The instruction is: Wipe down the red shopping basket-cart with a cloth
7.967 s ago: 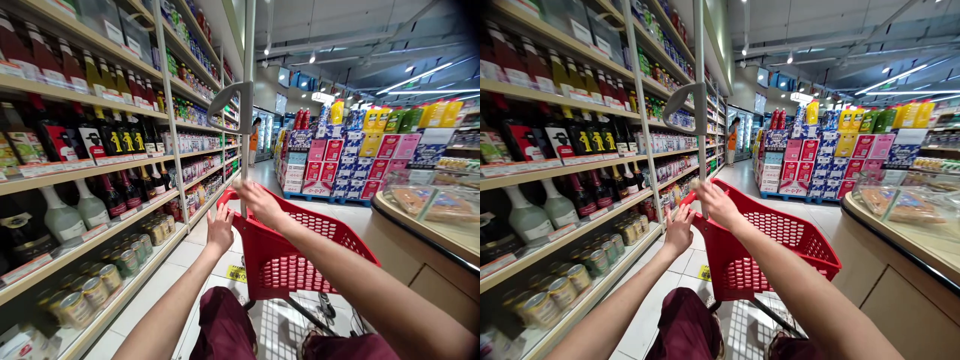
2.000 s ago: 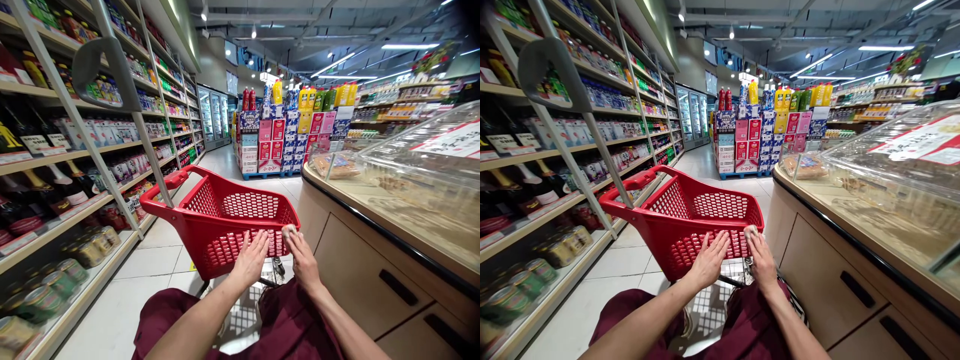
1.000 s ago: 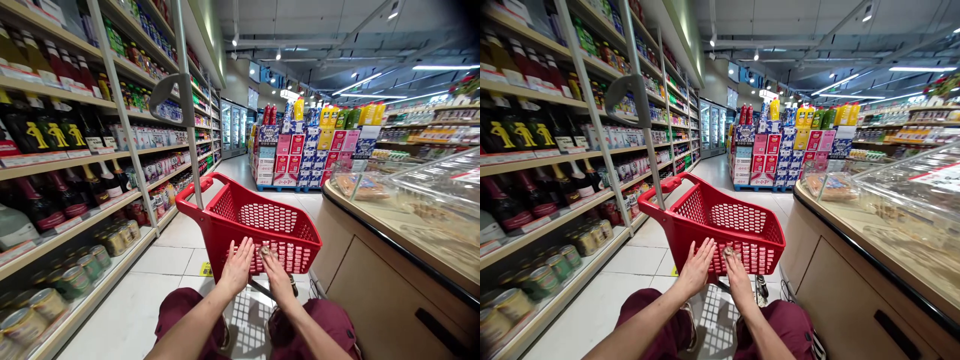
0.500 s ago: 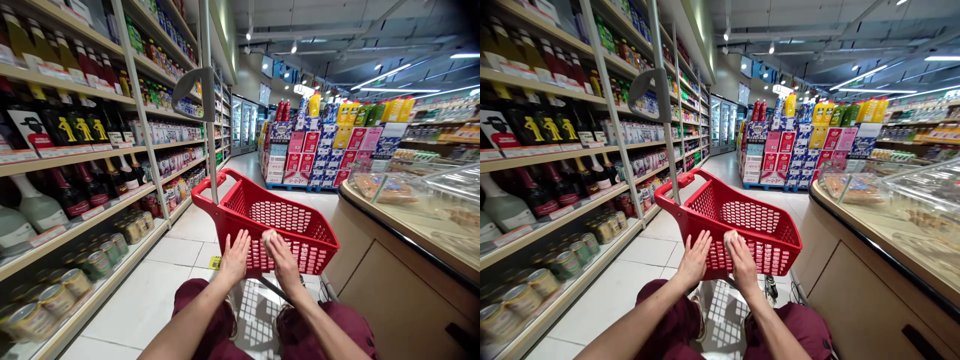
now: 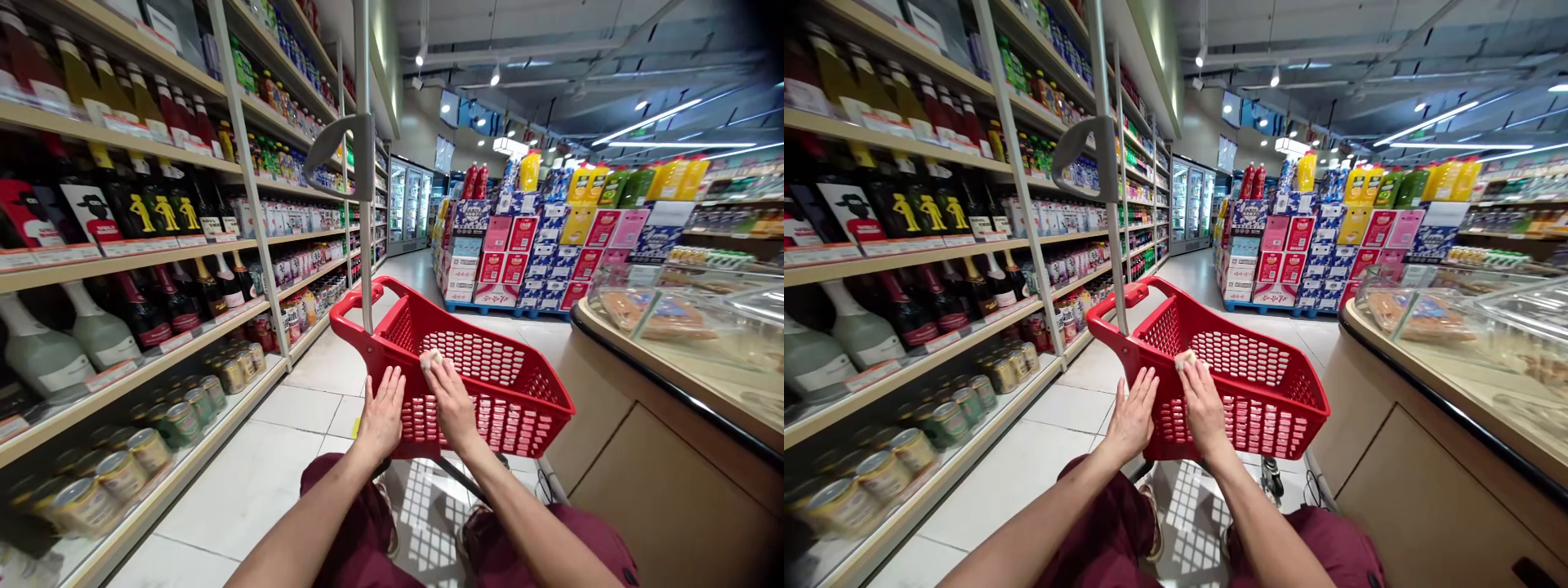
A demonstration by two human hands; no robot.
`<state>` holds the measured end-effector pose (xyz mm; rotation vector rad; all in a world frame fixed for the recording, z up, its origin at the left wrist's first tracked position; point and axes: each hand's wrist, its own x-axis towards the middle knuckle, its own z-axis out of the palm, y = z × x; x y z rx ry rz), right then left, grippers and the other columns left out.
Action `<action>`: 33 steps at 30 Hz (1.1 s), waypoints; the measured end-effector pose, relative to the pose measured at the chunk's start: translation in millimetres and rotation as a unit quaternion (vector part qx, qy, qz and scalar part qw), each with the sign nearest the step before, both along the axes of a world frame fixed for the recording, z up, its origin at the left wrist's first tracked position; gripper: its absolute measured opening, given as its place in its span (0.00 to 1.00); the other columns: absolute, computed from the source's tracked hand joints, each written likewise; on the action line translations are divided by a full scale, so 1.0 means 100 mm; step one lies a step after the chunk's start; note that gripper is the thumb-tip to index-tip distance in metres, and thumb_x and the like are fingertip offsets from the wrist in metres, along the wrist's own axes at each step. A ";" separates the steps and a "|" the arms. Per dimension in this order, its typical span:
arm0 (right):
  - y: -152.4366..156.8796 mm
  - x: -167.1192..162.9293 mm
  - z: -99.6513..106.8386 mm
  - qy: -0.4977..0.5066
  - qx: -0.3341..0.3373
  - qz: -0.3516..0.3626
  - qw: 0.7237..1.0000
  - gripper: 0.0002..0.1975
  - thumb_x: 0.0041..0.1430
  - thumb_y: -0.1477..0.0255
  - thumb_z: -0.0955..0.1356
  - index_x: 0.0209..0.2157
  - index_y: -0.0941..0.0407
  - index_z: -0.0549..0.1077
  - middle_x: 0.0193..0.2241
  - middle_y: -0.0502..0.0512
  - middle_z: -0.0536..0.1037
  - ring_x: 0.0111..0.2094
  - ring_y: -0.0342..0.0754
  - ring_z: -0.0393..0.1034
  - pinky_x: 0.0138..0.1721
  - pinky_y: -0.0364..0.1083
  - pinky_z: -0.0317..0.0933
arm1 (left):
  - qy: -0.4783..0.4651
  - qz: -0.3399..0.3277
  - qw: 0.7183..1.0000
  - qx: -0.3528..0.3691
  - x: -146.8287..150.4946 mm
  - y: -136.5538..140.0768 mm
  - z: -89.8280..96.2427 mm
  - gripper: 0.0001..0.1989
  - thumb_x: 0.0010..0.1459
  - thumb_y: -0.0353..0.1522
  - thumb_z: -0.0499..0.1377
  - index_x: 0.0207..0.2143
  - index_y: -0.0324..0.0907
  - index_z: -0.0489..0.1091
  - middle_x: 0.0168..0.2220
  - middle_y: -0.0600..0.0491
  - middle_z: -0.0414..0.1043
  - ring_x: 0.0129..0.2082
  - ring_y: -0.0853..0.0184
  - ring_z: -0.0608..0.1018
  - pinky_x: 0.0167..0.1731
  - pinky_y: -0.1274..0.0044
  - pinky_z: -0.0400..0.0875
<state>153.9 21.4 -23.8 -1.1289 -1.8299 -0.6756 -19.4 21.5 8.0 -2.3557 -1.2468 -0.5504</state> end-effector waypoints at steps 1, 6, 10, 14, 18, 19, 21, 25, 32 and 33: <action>0.01 -0.02 -0.04 -0.013 -0.002 0.005 1.000 0.24 0.57 0.83 0.55 0.56 0.58 0.58 0.55 0.57 0.62 0.60 0.49 0.41 0.57 0.55 0.51 | 0.001 -0.001 1.000 0.002 -0.02 0.00 0.00 0.33 0.47 0.26 0.48 0.59 0.33 0.46 0.62 0.45 0.44 0.62 0.60 0.43 0.57 0.57 0.40; -0.03 -0.16 -0.16 -0.047 0.002 0.041 0.998 0.24 0.56 0.84 0.55 0.55 0.59 0.58 0.52 0.57 0.67 0.60 0.47 0.42 0.57 0.52 0.53 | 0.010 0.024 1.000 0.013 -0.19 0.00 -0.01 0.34 0.47 0.27 0.49 0.59 0.34 0.46 0.61 0.45 0.45 0.62 0.59 0.44 0.57 0.58 0.41; 0.08 -0.29 0.17 0.002 -0.007 0.020 1.000 0.26 0.57 0.84 0.54 0.57 0.59 0.54 0.56 0.56 0.59 0.61 0.50 0.38 0.58 0.56 0.48 | -0.009 0.064 0.998 0.010 -0.29 0.03 0.02 0.36 0.45 0.26 0.50 0.59 0.33 0.46 0.62 0.44 0.44 0.62 0.59 0.45 0.57 0.58 0.41; 0.14 -0.41 0.07 -0.038 -0.009 0.038 0.999 0.24 0.56 0.84 0.55 0.54 0.60 0.60 0.54 0.58 0.63 0.60 0.49 0.41 0.58 0.54 0.50 | -0.016 0.070 0.997 0.014 -0.38 0.05 0.01 0.37 0.45 0.26 0.50 0.59 0.34 0.45 0.62 0.44 0.43 0.62 0.59 0.44 0.57 0.58 0.41; 0.12 -0.54 0.08 -0.030 -0.003 0.074 0.997 0.24 0.57 0.84 0.54 0.54 0.59 0.60 0.53 0.57 0.64 0.60 0.48 0.43 0.58 0.54 0.51 | -0.017 0.081 0.996 0.017 -0.48 0.05 0.02 0.36 0.47 0.28 0.49 0.59 0.33 0.44 0.62 0.43 0.43 0.62 0.58 0.42 0.57 0.56 0.37; 0.13 -0.58 0.17 -0.015 -0.001 0.075 0.997 0.24 0.57 0.83 0.54 0.55 0.59 0.59 0.54 0.56 0.63 0.60 0.48 0.42 0.58 0.54 0.50 | -0.020 0.088 0.996 0.014 -0.50 0.06 0.03 0.35 0.47 0.28 0.49 0.59 0.32 0.44 0.62 0.42 0.43 0.62 0.58 0.41 0.57 0.56 0.36; 0.19 -0.66 0.34 0.005 0.003 0.069 0.998 0.24 0.57 0.83 0.54 0.56 0.59 0.57 0.56 0.56 0.60 0.61 0.48 0.40 0.59 0.55 0.47 | -0.025 0.101 0.995 0.009 -0.51 0.07 0.06 0.36 0.47 0.28 0.48 0.59 0.32 0.43 0.62 0.42 0.42 0.62 0.58 0.41 0.57 0.56 0.35; 0.25 -0.80 0.23 -0.059 -0.015 0.077 0.995 0.21 0.59 0.82 0.54 0.52 0.60 0.64 0.53 0.58 0.65 0.60 0.48 0.45 0.58 0.54 0.51 | -0.026 0.094 0.995 0.010 -0.57 0.08 0.06 0.36 0.46 0.28 0.49 0.59 0.32 0.43 0.62 0.42 0.42 0.62 0.58 0.42 0.57 0.56 0.37; 0.32 -0.94 0.43 -0.064 -0.003 0.086 0.994 0.23 0.58 0.82 0.54 0.55 0.60 0.59 0.57 0.57 0.58 0.60 0.49 0.42 0.59 0.55 0.47 | -0.049 0.112 0.993 0.002 -0.70 0.12 0.04 0.38 0.43 0.24 0.50 0.59 0.32 0.44 0.61 0.42 0.44 0.62 0.58 0.45 0.56 0.55 0.41; 0.37 -0.96 0.52 -0.055 -0.003 0.074 0.996 0.23 0.58 0.82 0.54 0.55 0.60 0.58 0.58 0.59 0.57 0.60 0.49 0.41 0.59 0.55 0.46 | -0.052 0.113 0.992 -0.001 -0.71 0.13 0.05 0.38 0.43 0.24 0.50 0.59 0.32 0.44 0.61 0.42 0.43 0.62 0.58 0.45 0.56 0.54 0.41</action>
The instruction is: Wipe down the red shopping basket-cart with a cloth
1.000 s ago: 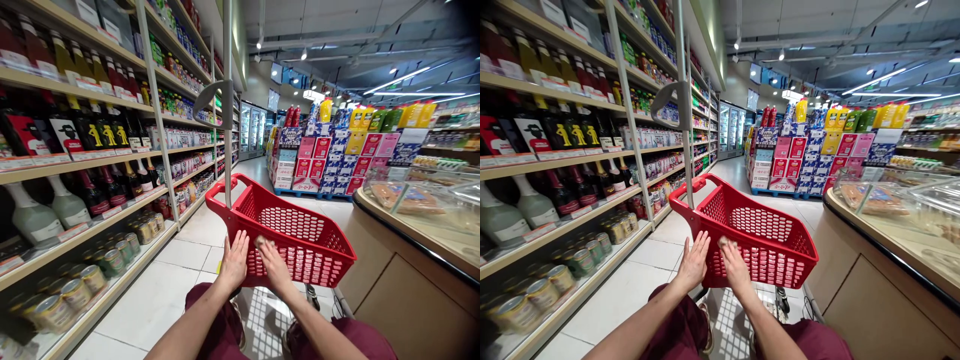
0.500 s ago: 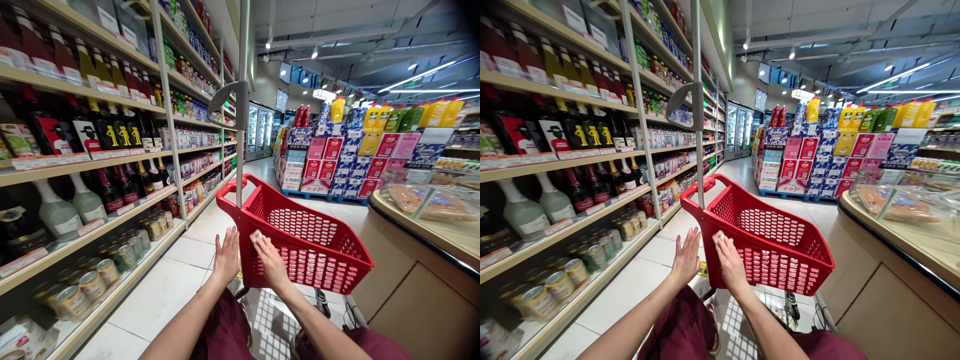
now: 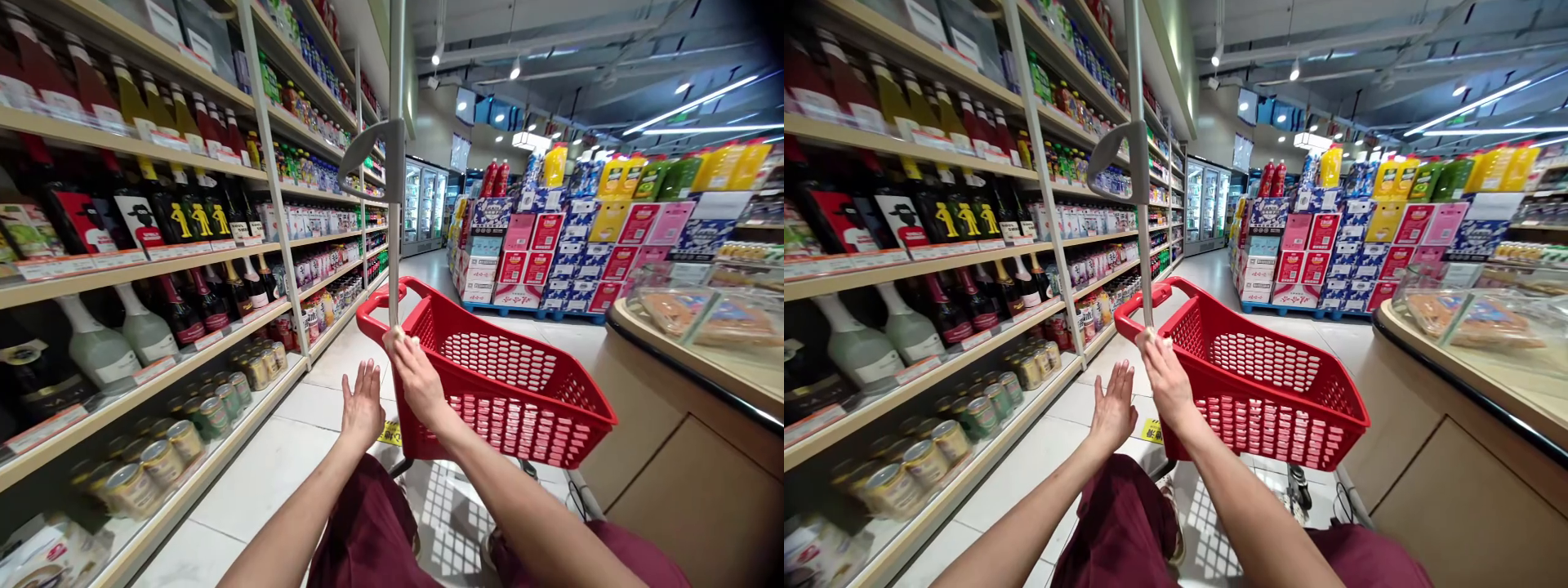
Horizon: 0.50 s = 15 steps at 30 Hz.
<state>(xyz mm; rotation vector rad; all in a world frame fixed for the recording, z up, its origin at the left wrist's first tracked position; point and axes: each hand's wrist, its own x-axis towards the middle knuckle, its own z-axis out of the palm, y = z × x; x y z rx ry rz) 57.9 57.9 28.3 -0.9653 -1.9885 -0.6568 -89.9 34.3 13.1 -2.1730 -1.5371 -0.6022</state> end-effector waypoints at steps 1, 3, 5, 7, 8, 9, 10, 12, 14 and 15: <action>0.04 -0.02 0.04 0.000 -0.004 -0.009 1.000 0.23 0.58 0.82 0.54 0.55 0.61 0.58 0.57 0.60 0.57 0.60 0.50 0.41 0.59 0.56 0.46 | -0.002 -0.001 1.000 -0.002 0.00 0.00 0.02 0.38 0.43 0.24 0.50 0.59 0.32 0.44 0.61 0.42 0.43 0.62 0.58 0.44 0.56 0.54 0.40; 0.06 -0.03 -0.03 -0.028 -0.017 -0.009 0.999 0.21 0.57 0.82 0.56 0.52 0.63 0.62 0.55 0.62 0.62 0.60 0.51 0.44 0.58 0.55 0.49 | -0.004 -0.005 1.000 -0.001 0.00 0.01 0.06 0.38 0.44 0.24 0.50 0.59 0.32 0.43 0.62 0.43 0.42 0.62 0.58 0.44 0.56 0.55 0.40; 0.01 -0.01 -0.22 -0.059 -0.021 0.012 0.998 0.19 0.57 0.82 0.57 0.48 0.63 0.67 0.50 0.62 0.68 0.58 0.51 0.49 0.57 0.53 0.53 | -0.004 -0.005 1.000 0.006 -0.02 0.02 0.12 0.38 0.44 0.24 0.50 0.59 0.33 0.43 0.62 0.43 0.43 0.62 0.59 0.44 0.57 0.56 0.40; -0.06 0.02 -0.34 -0.049 -0.008 0.028 0.998 0.18 0.57 0.82 0.57 0.48 0.62 0.68 0.48 0.61 0.70 0.58 0.49 0.50 0.56 0.52 0.53 | -0.004 -0.002 1.000 0.018 -0.02 0.06 0.21 0.37 0.45 0.25 0.50 0.59 0.33 0.43 0.62 0.43 0.43 0.62 0.59 0.44 0.57 0.56 0.39; -0.09 0.04 -0.32 -0.025 0.002 0.026 0.999 0.19 0.57 0.82 0.56 0.49 0.62 0.66 0.49 0.60 0.69 0.59 0.49 0.48 0.57 0.52 0.52 | 0.000 -0.004 1.000 0.024 -0.01 0.09 0.26 0.37 0.45 0.25 0.50 0.59 0.33 0.43 0.62 0.43 0.43 0.62 0.59 0.44 0.57 0.56 0.39; -0.09 0.05 -0.24 0.009 0.010 0.017 1.000 0.20 0.58 0.82 0.56 0.51 0.61 0.64 0.51 0.59 0.67 0.59 0.49 0.46 0.57 0.53 0.51 | 0.006 -0.009 0.999 0.031 0.02 0.12 0.32 0.37 0.45 0.25 0.50 0.59 0.33 0.43 0.61 0.43 0.44 0.62 0.59 0.44 0.57 0.57 0.39; -0.07 0.06 -0.12 0.044 0.014 0.003 0.999 0.21 0.58 0.82 0.55 0.53 0.61 0.62 0.54 0.59 0.64 0.60 0.49 0.44 0.58 0.54 0.49 | 0.013 -0.016 0.999 0.037 0.06 0.16 0.39 0.37 0.46 0.26 0.50 0.59 0.33 0.43 0.61 0.42 0.44 0.62 0.59 0.44 0.57 0.57 0.38; 0.04 0.04 0.15 0.108 0.008 -0.035 0.993 0.23 0.58 0.82 0.55 0.55 0.60 0.59 0.56 0.60 0.60 0.60 0.50 0.42 0.58 0.56 0.48 | 0.027 -0.033 0.998 0.050 0.17 0.22 0.53 0.36 0.47 0.26 0.49 0.59 0.32 0.43 0.61 0.42 0.44 0.62 0.59 0.45 0.57 0.57 0.36; 0.17 0.06 0.32 0.128 -0.016 -0.062 0.990 0.23 0.57 0.82 0.55 0.55 0.62 0.59 0.55 0.62 0.61 0.60 0.51 0.44 0.56 0.56 0.51 | 0.037 -0.049 0.996 0.059 0.29 0.27 0.65 0.34 0.47 0.26 0.48 0.59 0.32 0.45 0.62 0.42 0.43 0.62 0.59 0.45 0.57 0.57 0.36; 0.20 0.11 0.32 0.123 -0.029 -0.068 0.990 0.23 0.56 0.82 0.56 0.54 0.62 0.60 0.54 0.63 0.62 0.59 0.51 0.46 0.56 0.55 0.51 | 0.045 -0.059 0.996 0.059 0.34 0.30 0.69 0.34 0.48 0.26 0.48 0.59 0.32 0.46 0.62 0.43 0.43 0.62 0.60 0.45 0.57 0.58 0.36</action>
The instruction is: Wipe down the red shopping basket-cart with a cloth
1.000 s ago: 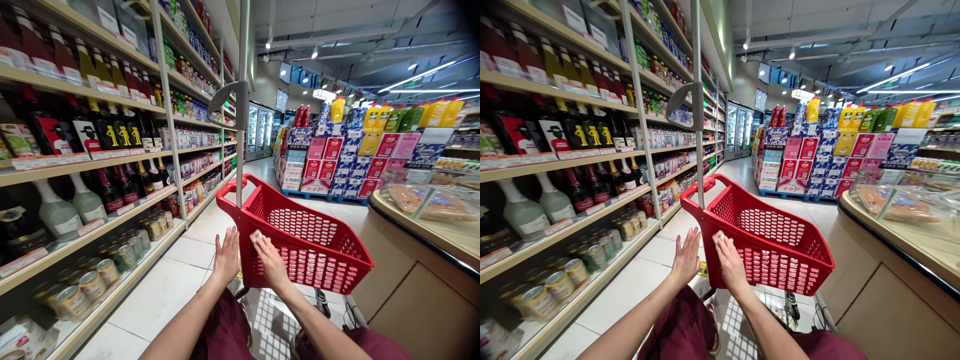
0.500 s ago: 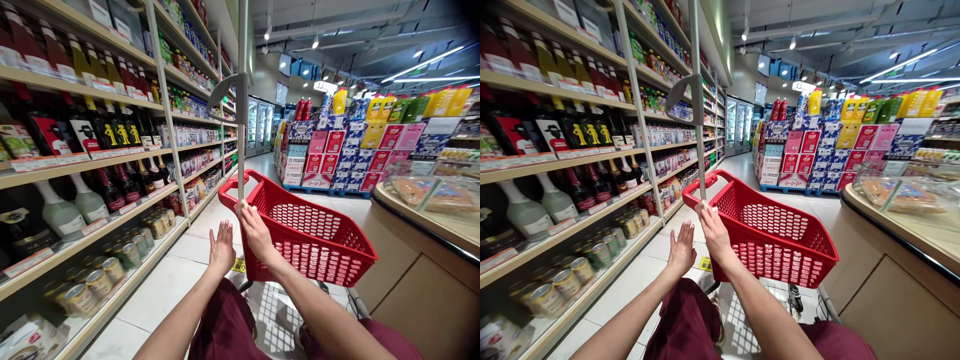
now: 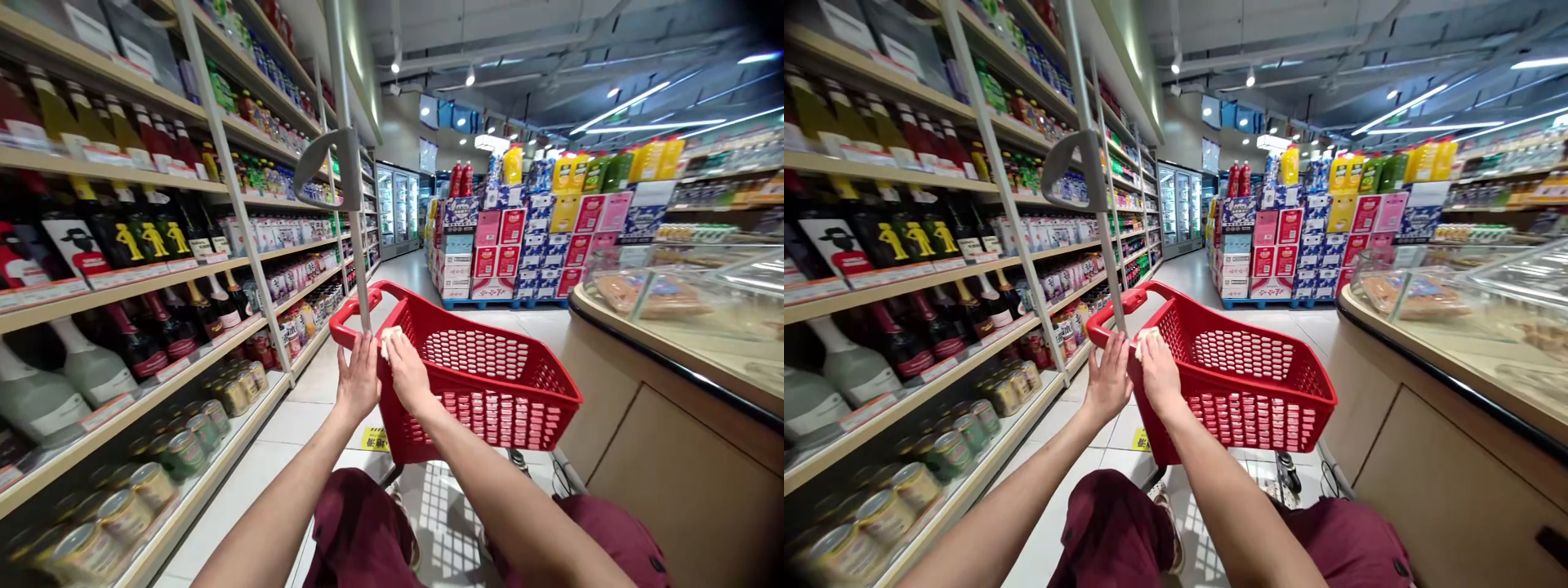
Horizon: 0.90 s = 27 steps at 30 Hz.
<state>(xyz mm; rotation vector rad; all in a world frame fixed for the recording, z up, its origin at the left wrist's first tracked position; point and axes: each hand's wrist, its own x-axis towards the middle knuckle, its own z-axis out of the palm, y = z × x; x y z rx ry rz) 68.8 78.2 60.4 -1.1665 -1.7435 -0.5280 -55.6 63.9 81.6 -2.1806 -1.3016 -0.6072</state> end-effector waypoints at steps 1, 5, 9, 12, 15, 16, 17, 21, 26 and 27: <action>0.01 0.09 -0.05 -0.008 -0.010 -0.003 1.000 0.23 0.56 0.83 0.56 0.54 0.62 0.61 0.54 0.62 0.63 0.59 0.51 0.47 0.56 0.55 0.52 | 0.012 -0.011 1.000 -0.004 0.04 0.02 0.03 0.33 0.47 0.25 0.47 0.58 0.32 0.47 0.61 0.44 0.44 0.62 0.60 0.45 0.57 0.58 0.36; -0.23 0.85 -0.57 -0.011 -0.021 -0.054 0.998 0.24 0.55 0.84 0.56 0.53 0.59 0.63 0.54 0.59 0.63 0.59 0.48 0.48 0.57 0.54 0.50 | 0.055 -0.025 0.998 -0.036 0.12 0.07 0.03 0.33 0.44 0.23 0.46 0.57 0.34 0.51 0.61 0.46 0.47 0.62 0.61 0.45 0.57 0.56 0.38; -0.48 1.46 -0.83 0.035 -0.041 -0.158 0.986 0.28 0.52 0.87 0.54 0.54 0.59 0.61 0.56 0.59 0.60 0.60 0.49 0.45 0.57 0.54 0.49 | 0.048 -0.005 0.998 -0.037 0.19 0.05 -0.01 0.34 0.44 0.25 0.47 0.57 0.32 0.51 0.60 0.45 0.48 0.62 0.59 0.45 0.56 0.56 0.39; -0.44 1.25 -0.71 0.022 -0.039 -0.124 0.991 0.28 0.52 0.87 0.54 0.54 0.59 0.60 0.57 0.59 0.58 0.60 0.48 0.42 0.58 0.56 0.46 | 0.041 0.004 0.999 -0.025 0.24 0.00 0.01 0.33 0.44 0.26 0.48 0.57 0.31 0.52 0.60 0.43 0.49 0.61 0.57 0.47 0.57 0.56 0.39; -0.36 1.05 -0.61 -0.008 -0.035 -0.073 0.997 0.27 0.52 0.87 0.54 0.54 0.59 0.61 0.57 0.57 0.58 0.61 0.47 0.40 0.59 0.55 0.45 | 0.050 -0.001 0.999 -0.020 0.25 -0.06 0.06 0.32 0.45 0.27 0.48 0.56 0.31 0.54 0.59 0.43 0.52 0.60 0.57 0.51 0.57 0.56 0.37; -0.37 1.12 -0.63 -0.011 -0.036 -0.069 0.997 0.28 0.52 0.87 0.54 0.54 0.58 0.61 0.57 0.56 0.58 0.61 0.46 0.41 0.58 0.55 0.46 | 0.052 -0.001 0.998 -0.018 0.25 -0.08 0.07 0.31 0.46 0.26 0.47 0.56 0.31 0.54 0.59 0.42 0.52 0.60 0.57 0.51 0.57 0.57 0.37; -0.41 1.26 -0.68 -0.009 -0.040 -0.073 0.996 0.28 0.52 0.87 0.54 0.53 0.58 0.61 0.57 0.56 0.59 0.60 0.46 0.41 0.58 0.55 0.46 | 0.053 -0.001 0.998 -0.016 0.26 -0.11 0.07 0.31 0.46 0.26 0.47 0.56 0.31 0.55 0.58 0.42 0.53 0.60 0.57 0.52 0.57 0.57 0.37; -0.68 2.14 -0.96 0.042 -0.079 -0.172 0.981 0.26 0.53 0.85 0.54 0.52 0.57 0.64 0.55 0.58 0.61 0.60 0.48 0.43 0.57 0.55 0.48 | 0.048 0.004 0.999 -0.005 0.32 -0.23 0.05 0.30 0.46 0.26 0.47 0.55 0.29 0.56 0.58 0.40 0.54 0.59 0.56 0.53 0.57 0.58 0.38; -0.72 2.05 -0.88 0.100 -0.076 -0.217 0.968 0.31 0.49 0.88 0.52 0.55 0.59 0.59 0.57 0.60 0.58 0.61 0.49 0.41 0.58 0.58 0.43 | 0.047 0.007 0.999 0.018 0.47 -0.36 0.09 0.27 0.48 0.25 0.46 0.53 0.26 0.59 0.55 0.35 0.58 0.57 0.54 0.58 0.56 0.59 0.40; -0.67 1.89 -0.84 0.078 -0.074 -0.180 0.978 0.34 0.47 0.90 0.51 0.56 0.58 0.57 0.58 0.58 0.56 0.61 0.47 0.40 0.59 0.57 0.42 | 0.048 0.005 0.999 0.021 0.49 -0.38 0.11 0.26 0.49 0.25 0.46 0.52 0.26 0.60 0.54 0.35 0.59 0.56 0.54 0.59 0.56 0.59 0.41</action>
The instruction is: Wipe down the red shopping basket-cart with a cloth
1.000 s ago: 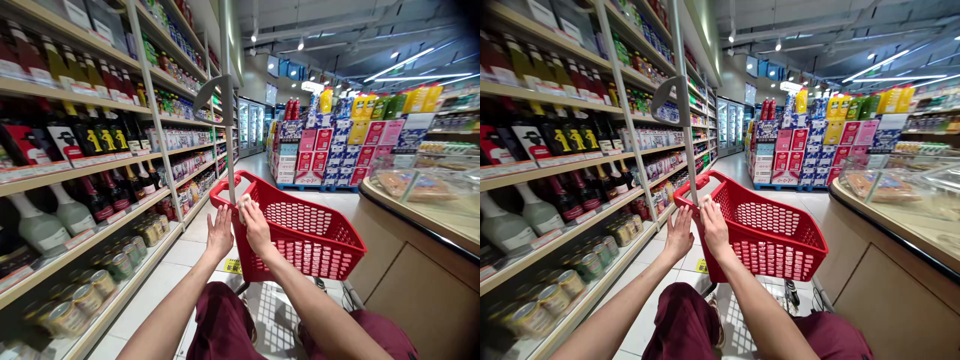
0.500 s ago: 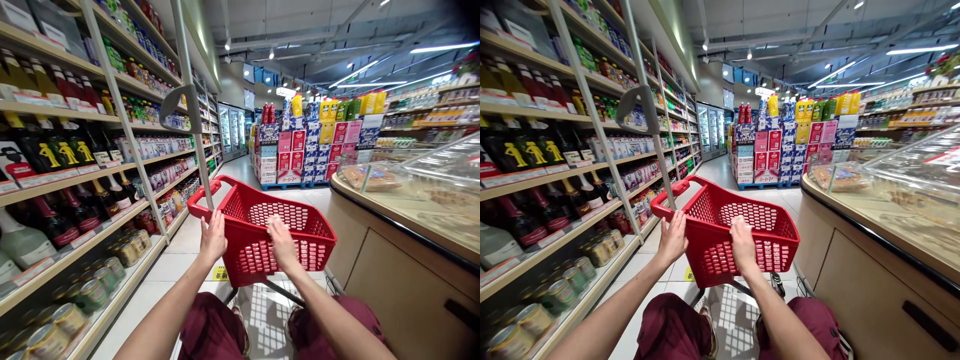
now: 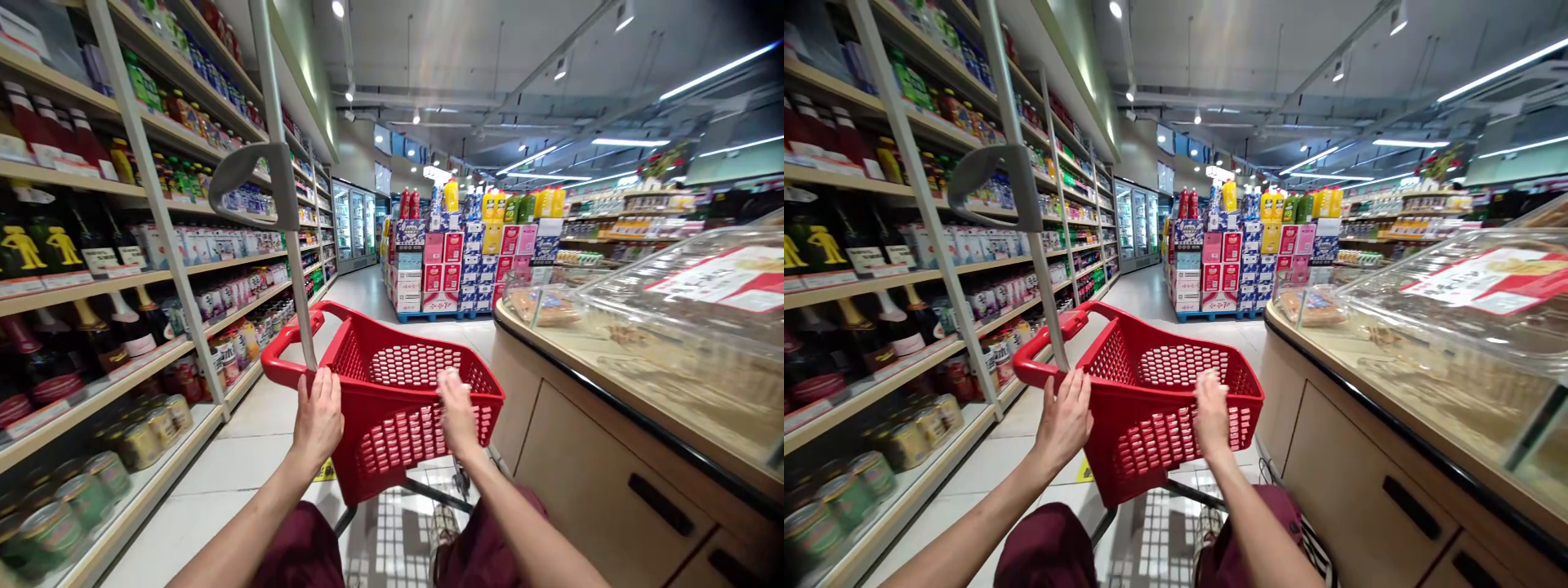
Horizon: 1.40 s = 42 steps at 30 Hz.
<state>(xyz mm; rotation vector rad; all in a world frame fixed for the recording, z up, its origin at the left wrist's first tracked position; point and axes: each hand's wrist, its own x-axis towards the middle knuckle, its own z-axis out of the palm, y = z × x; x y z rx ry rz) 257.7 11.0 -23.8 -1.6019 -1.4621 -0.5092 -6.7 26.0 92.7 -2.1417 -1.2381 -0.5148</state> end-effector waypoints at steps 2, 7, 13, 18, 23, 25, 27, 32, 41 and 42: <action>0.09 -0.20 0.04 -0.034 0.007 0.072 0.997 0.34 0.48 0.90 0.51 0.57 0.57 0.56 0.58 0.55 0.56 0.61 0.45 0.40 0.59 0.55 0.43 | 0.002 -0.008 1.000 0.003 0.01 -0.01 0.04 0.25 0.49 0.25 0.46 0.51 0.28 0.62 0.53 0.36 0.61 0.55 0.54 0.61 0.56 0.58 0.41; 0.06 0.43 -0.09 0.003 -0.007 0.020 1.000 0.27 0.53 0.84 0.54 0.53 0.55 0.62 0.56 0.55 0.61 0.60 0.46 0.45 0.57 0.54 0.48 | -0.011 -0.039 0.999 0.011 -0.02 0.00 0.04 0.23 0.50 0.25 0.45 0.49 0.30 0.65 0.52 0.38 0.63 0.55 0.56 0.62 0.56 0.58 0.40; 0.14 0.34 -0.07 0.012 -0.021 0.030 0.999 0.35 0.46 0.89 0.53 0.56 0.55 0.58 0.57 0.56 0.58 0.60 0.45 0.43 0.59 0.54 0.43 | -0.038 -0.015 0.999 0.013 0.10 -0.06 -0.04 0.25 0.48 0.26 0.47 0.50 0.28 0.63 0.53 0.36 0.61 0.55 0.55 0.61 0.56 0.60 0.41; 0.15 -0.02 -0.05 -0.040 0.017 0.143 0.989 0.30 0.51 0.86 0.54 0.55 0.55 0.59 0.56 0.55 0.60 0.60 0.45 0.45 0.58 0.55 0.46 | -0.028 0.001 1.000 -0.012 0.14 -0.12 -0.05 0.27 0.47 0.27 0.48 0.52 0.30 0.61 0.55 0.37 0.58 0.58 0.55 0.57 0.57 0.60 0.40; 0.08 0.46 -0.15 0.018 0.015 0.018 1.000 0.30 0.49 0.86 0.54 0.55 0.55 0.60 0.56 0.56 0.59 0.60 0.48 0.44 0.57 0.56 0.47 | -0.035 0.007 0.999 -0.024 0.22 -0.15 -0.12 0.28 0.47 0.28 0.49 0.53 0.30 0.59 0.57 0.37 0.56 0.59 0.55 0.54 0.57 0.60 0.40; 0.14 0.24 -0.06 0.006 0.000 0.059 0.998 0.34 0.47 0.88 0.53 0.56 0.55 0.58 0.57 0.55 0.58 0.60 0.47 0.44 0.58 0.55 0.46 | -0.039 0.007 0.999 -0.026 0.30 -0.17 -0.15 0.28 0.47 0.28 0.50 0.53 0.29 0.59 0.56 0.36 0.56 0.59 0.54 0.54 0.57 0.60 0.41; 0.21 -0.21 0.09 -0.013 0.002 0.132 0.991 0.36 0.45 0.89 0.52 0.57 0.54 0.55 0.58 0.53 0.56 0.60 0.45 0.43 0.59 0.56 0.43 | -0.045 -0.001 0.999 -0.027 0.36 -0.19 -0.15 0.28 0.47 0.29 0.51 0.52 0.28 0.59 0.56 0.35 0.56 0.58 0.54 0.55 0.57 0.60 0.41; 0.29 -0.89 0.33 -0.001 0.040 0.220 0.975 0.33 0.49 0.86 0.54 0.57 0.54 0.55 0.58 0.54 0.56 0.60 0.46 0.45 0.58 0.54 0.47 | -0.066 -0.101 0.992 -0.030 0.15 -0.17 0.00 0.24 0.50 0.31 0.51 0.52 0.40 0.61 0.53 0.45 0.63 0.55 0.59 0.61 0.57 0.59 0.40; 0.40 -1.27 0.53 0.096 0.089 0.202 0.971 0.29 0.51 0.84 0.55 0.55 0.53 0.59 0.56 0.55 0.60 0.58 0.48 0.51 0.56 0.53 0.52 | -0.130 0.023 0.991 -0.011 -0.41 0.20 0.26 0.23 0.49 0.28 0.55 0.50 0.40 0.62 0.53 0.44 0.63 0.56 0.56 0.60 0.55 0.57 0.47; 0.39 -1.43 0.59 0.097 0.096 0.212 0.968 0.28 0.52 0.83 0.55 0.55 0.54 0.60 0.56 0.56 0.60 0.57 0.48 0.52 0.56 0.53 0.53 | -0.132 0.023 0.991 -0.006 -0.39 0.20 0.26 0.22 0.49 0.28 0.56 0.49 0.40 0.63 0.52 0.45 0.64 0.55 0.57 0.61 0.55 0.58 0.48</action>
